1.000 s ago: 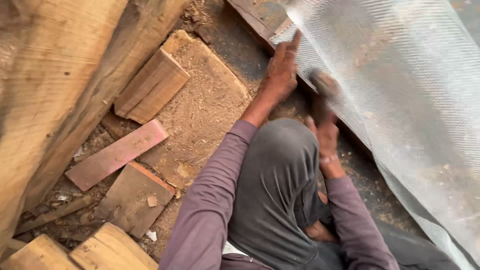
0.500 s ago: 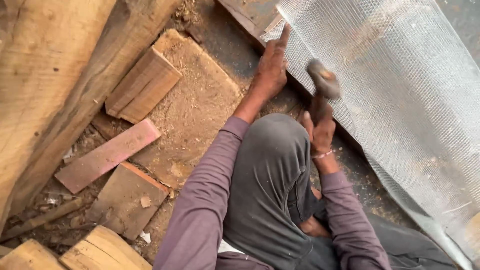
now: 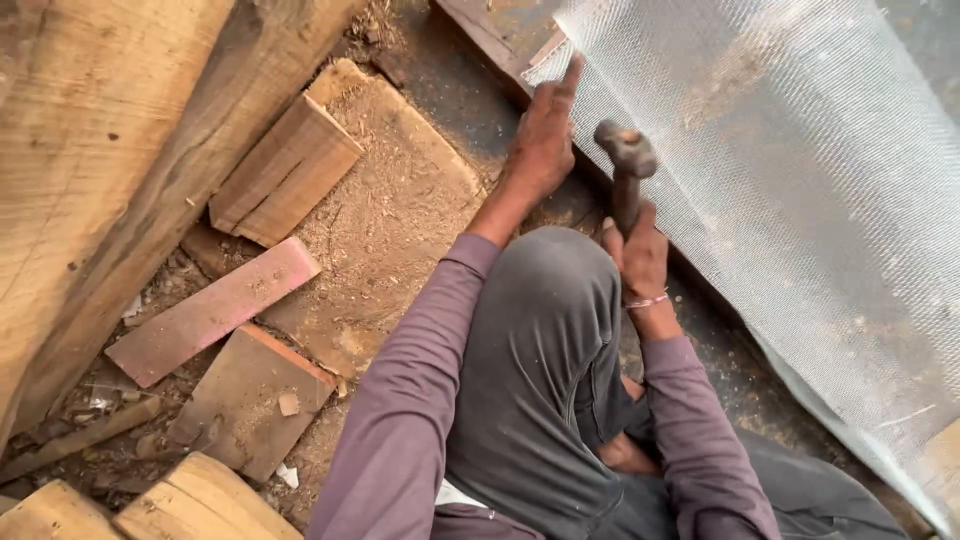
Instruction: Attaching a roll of wire mesh to a wooden frame using a hammer and small nails.
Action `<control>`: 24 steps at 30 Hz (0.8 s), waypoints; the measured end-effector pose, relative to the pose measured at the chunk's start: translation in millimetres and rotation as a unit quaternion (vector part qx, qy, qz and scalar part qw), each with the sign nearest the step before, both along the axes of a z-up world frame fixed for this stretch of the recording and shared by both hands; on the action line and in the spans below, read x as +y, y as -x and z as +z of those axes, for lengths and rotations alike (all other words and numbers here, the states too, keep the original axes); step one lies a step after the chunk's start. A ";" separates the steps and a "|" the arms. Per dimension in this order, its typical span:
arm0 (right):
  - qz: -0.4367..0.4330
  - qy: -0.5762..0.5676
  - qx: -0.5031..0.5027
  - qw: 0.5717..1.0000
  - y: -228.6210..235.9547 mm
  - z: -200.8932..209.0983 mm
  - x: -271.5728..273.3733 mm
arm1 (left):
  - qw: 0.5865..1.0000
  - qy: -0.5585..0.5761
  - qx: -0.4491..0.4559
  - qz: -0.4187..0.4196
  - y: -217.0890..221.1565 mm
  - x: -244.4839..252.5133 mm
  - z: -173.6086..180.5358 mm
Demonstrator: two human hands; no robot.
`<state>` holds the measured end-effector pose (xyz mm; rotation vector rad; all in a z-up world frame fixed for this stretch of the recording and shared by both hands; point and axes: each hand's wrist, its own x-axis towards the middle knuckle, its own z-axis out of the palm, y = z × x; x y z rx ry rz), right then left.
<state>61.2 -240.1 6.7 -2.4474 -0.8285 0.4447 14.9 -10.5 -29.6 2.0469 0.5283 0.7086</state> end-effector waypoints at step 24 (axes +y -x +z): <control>-0.038 -0.261 0.037 0.964 21.1 -11.5 -4.2 | 1.000 0.010 -0.024 0.001 0.1 1.0 -0.2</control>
